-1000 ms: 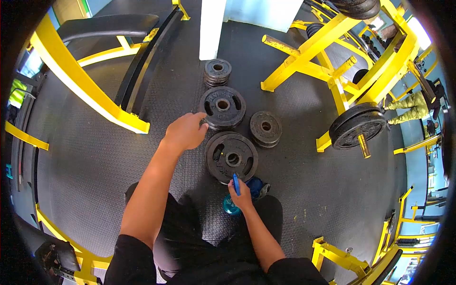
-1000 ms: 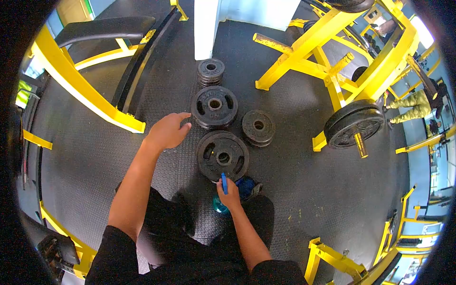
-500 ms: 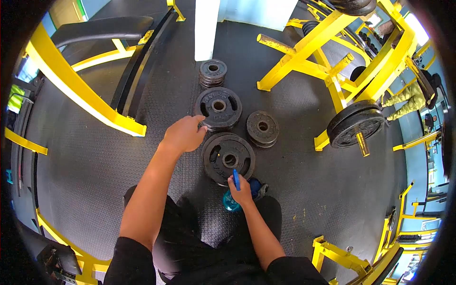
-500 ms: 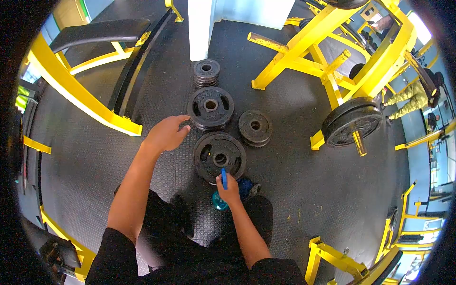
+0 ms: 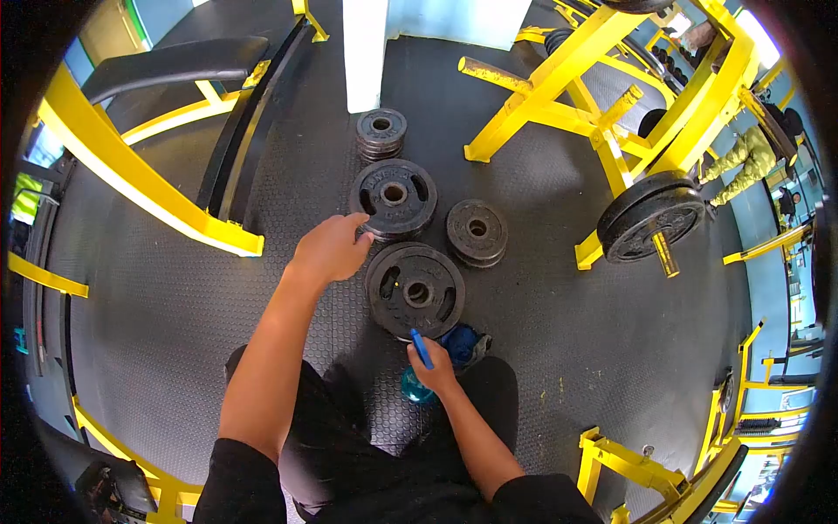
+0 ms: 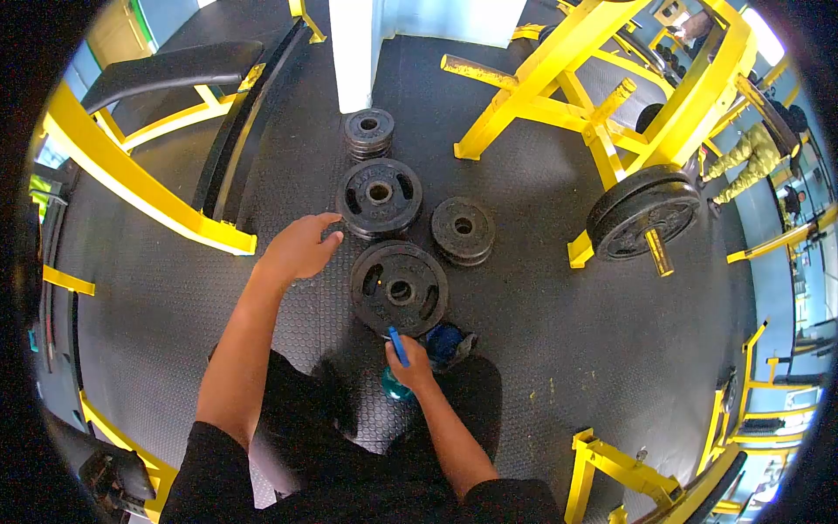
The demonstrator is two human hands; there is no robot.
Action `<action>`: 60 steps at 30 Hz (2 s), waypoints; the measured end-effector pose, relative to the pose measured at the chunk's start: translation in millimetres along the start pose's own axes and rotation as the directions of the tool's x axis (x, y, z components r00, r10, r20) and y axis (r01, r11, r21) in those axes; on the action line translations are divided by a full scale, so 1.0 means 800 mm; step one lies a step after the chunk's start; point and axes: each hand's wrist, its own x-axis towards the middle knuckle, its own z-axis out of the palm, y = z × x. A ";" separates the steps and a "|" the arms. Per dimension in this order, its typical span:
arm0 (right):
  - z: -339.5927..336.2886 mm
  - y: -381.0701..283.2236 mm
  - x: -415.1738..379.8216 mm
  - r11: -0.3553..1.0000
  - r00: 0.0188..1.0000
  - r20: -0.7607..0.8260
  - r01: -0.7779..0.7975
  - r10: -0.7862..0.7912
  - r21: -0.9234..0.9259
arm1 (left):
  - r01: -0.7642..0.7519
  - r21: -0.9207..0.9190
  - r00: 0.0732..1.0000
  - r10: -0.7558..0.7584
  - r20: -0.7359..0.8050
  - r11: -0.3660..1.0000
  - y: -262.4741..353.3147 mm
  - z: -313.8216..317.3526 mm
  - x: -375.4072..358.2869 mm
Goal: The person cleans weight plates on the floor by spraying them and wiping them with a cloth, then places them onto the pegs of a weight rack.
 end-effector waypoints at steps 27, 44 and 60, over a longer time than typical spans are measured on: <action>-0.181 0.110 0.061 0.883 0.758 -0.618 -0.122 -0.211 -0.452 | 0.028 0.092 0.979 -0.046 0.199 0.995 0.044 0.019 0.000; -0.233 0.131 -0.030 0.791 0.860 -0.446 -0.445 0.248 -0.419 | -0.282 0.007 0.886 0.258 0.385 0.959 0.100 0.157 -0.019; -0.166 -0.032 -0.185 0.884 0.808 -0.368 -0.380 0.460 0.270 | 0.012 -0.194 0.922 0.065 0.383 0.981 0.119 0.416 -0.116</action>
